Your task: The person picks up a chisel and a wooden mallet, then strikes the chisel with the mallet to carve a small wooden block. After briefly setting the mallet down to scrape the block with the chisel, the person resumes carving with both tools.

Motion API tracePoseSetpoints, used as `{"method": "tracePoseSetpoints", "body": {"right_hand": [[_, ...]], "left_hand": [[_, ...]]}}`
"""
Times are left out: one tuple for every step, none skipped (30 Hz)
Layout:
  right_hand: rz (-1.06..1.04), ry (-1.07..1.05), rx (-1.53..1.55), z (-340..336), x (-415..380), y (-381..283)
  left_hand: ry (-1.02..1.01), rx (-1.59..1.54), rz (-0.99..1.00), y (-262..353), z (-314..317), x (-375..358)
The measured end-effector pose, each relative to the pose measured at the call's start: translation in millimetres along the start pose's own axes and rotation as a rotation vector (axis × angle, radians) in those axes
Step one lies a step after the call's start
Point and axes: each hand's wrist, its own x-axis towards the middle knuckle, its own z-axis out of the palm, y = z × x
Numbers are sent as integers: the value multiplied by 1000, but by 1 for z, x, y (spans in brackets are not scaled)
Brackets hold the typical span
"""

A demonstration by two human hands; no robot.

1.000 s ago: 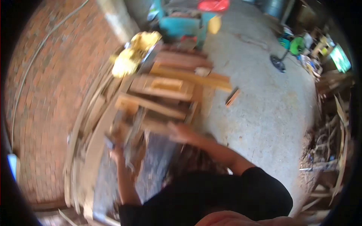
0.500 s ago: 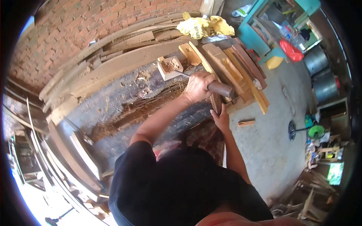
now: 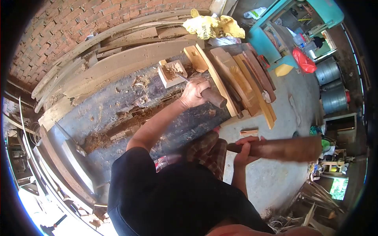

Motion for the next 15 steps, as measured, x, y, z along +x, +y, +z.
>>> {"method": "tracePoseSetpoints", "body": {"right_hand": [[5, -161, -132, -6, -10, 16], [-151, -266, -445, -4, -23, 35], [-311, -373, -759, 5, -29, 43], [-302, -368, -766, 11, -37, 39], [92, -291, -589, 19, -47, 34], [458, -216, -391, 24, -47, 33], [462, -225, -391, 24, -46, 27], [473, -102, -211, 23, -48, 16], [472, 28, -28, 22, -49, 12], [413, -32, 2, 15, -51, 18], [395, -1, 3, 13, -59, 31], [384, -222, -198, 10, -68, 47], [378, -420, -414, 4, -70, 53], [356, -337, -437, 7, -65, 43], [300, -255, -467, 17, -59, 26]], "left_hand": [[-43, 13, 8, 0, 0, -2], [-52, 6, 9, -3, 2, -4], [-8, 8, 17, -7, 5, -5], [32, 9, 23, -6, 7, -7], [18, 1, 21, -4, 7, -12], [-8, 8, 50, -2, 3, -7], [-36, 15, 68, 1, -1, -8], [-80, 27, 35, 2, -2, -11], [-87, 25, 36, 1, -2, -16], [-69, 33, 67, 0, 0, -21], [-50, 36, 118, -2, 1, -18], [-48, 46, 157, 3, -2, -17], [-115, 46, 105, -3, 1, -23], [-60, 94, 163, -6, 4, -24], [-64, 104, 193, -12, 8, -30]]}}
